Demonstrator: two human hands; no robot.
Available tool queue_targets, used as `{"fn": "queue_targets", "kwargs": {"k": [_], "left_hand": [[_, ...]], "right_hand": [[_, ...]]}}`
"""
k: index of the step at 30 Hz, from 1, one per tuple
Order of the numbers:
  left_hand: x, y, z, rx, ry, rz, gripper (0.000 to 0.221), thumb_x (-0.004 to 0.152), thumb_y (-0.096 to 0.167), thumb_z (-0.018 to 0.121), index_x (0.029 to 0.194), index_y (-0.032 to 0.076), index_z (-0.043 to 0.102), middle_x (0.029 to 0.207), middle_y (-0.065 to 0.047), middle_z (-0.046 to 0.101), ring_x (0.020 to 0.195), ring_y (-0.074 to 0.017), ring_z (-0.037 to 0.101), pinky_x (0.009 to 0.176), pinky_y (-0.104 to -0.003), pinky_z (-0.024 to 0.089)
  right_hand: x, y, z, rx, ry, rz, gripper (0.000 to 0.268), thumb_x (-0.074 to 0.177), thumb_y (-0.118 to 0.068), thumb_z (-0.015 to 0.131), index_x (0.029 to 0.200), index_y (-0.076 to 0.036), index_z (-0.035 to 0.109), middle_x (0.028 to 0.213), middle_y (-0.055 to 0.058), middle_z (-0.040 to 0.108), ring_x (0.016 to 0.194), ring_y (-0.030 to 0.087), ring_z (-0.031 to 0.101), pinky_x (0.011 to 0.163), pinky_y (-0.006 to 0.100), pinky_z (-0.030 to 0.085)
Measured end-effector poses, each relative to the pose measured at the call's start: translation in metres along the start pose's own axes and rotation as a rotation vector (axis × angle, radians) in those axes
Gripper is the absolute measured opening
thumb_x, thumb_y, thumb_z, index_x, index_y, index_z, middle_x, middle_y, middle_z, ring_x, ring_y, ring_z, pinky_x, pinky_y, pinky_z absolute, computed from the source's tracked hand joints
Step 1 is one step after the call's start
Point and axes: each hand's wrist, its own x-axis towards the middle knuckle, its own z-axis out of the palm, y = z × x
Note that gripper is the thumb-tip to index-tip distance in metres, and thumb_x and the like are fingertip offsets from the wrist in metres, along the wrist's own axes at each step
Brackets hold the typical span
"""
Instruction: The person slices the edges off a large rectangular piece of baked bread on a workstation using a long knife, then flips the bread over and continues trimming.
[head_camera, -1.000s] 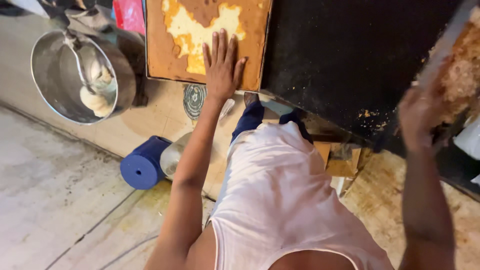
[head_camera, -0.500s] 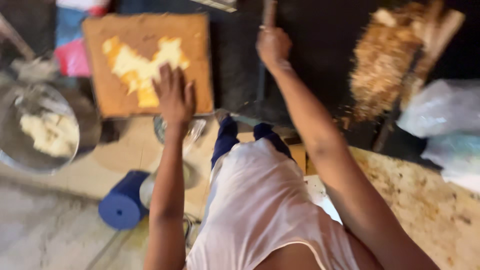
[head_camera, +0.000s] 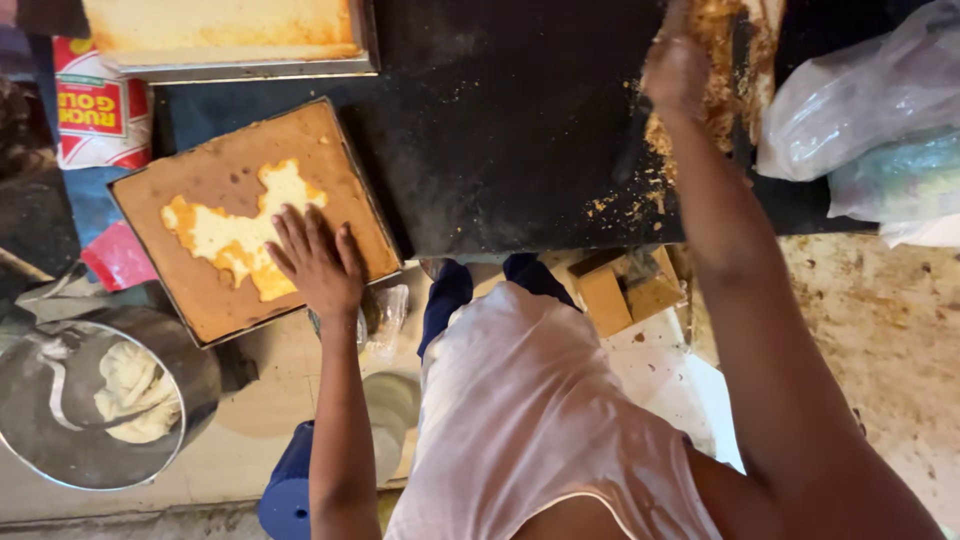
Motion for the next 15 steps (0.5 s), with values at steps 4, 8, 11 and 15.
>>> {"fn": "queue_targets", "kwargs": {"k": [4,8,11,15], "left_hand": [[-0.005,-0.033,-0.002,-0.142,0.051,-0.027,0.049,0.111,0.032,0.056,0.152,0.005,0.054,0.170,-0.021,0.035,0.161,-0.0385,0.026,0.131,-0.057,0.017],[-0.003,-0.106,-0.024,0.000,0.301,-0.129,0.055,0.111,0.036,0.062,0.153,0.003,0.050,0.166,-0.024,0.038,0.155,-0.0438,0.032,0.127,-0.056,0.027],[0.008,-0.183,-0.041,0.115,0.300,-0.268,0.067,0.111,0.042,0.064,0.154,-0.006,0.044,0.155,-0.031,0.046,0.143,-0.0493,0.043,0.117,-0.057,0.035],[0.018,-0.239,-0.042,-0.228,-0.023,-0.653,0.067,0.107,0.056,0.058,0.137,-0.004,0.056,0.133,-0.032,0.063,0.126,-0.0451,0.059,0.104,-0.049,0.047]], "right_hand": [[-0.010,0.022,-0.028,-0.117,0.159,-0.241,0.022,0.103,-0.018,0.072,0.110,0.002,0.067,0.101,0.019,0.069,0.089,0.031,0.069,0.077,0.043,0.057],[-0.044,0.027,-0.065,-0.030,0.222,-0.377,0.039,0.107,-0.017,0.068,0.131,0.004,0.046,0.125,0.025,0.057,0.111,0.035,0.061,0.094,0.047,0.050],[-0.074,-0.001,-0.099,0.042,0.374,-0.630,0.056,0.110,-0.016,0.066,0.147,0.007,0.031,0.143,0.030,0.049,0.128,0.038,0.054,0.107,0.049,0.045],[-0.147,-0.129,-0.075,0.260,-0.217,-0.189,0.039,0.115,-0.030,0.066,0.147,-0.010,0.057,0.134,0.018,0.064,0.117,0.022,0.067,0.103,0.038,0.061]]}}
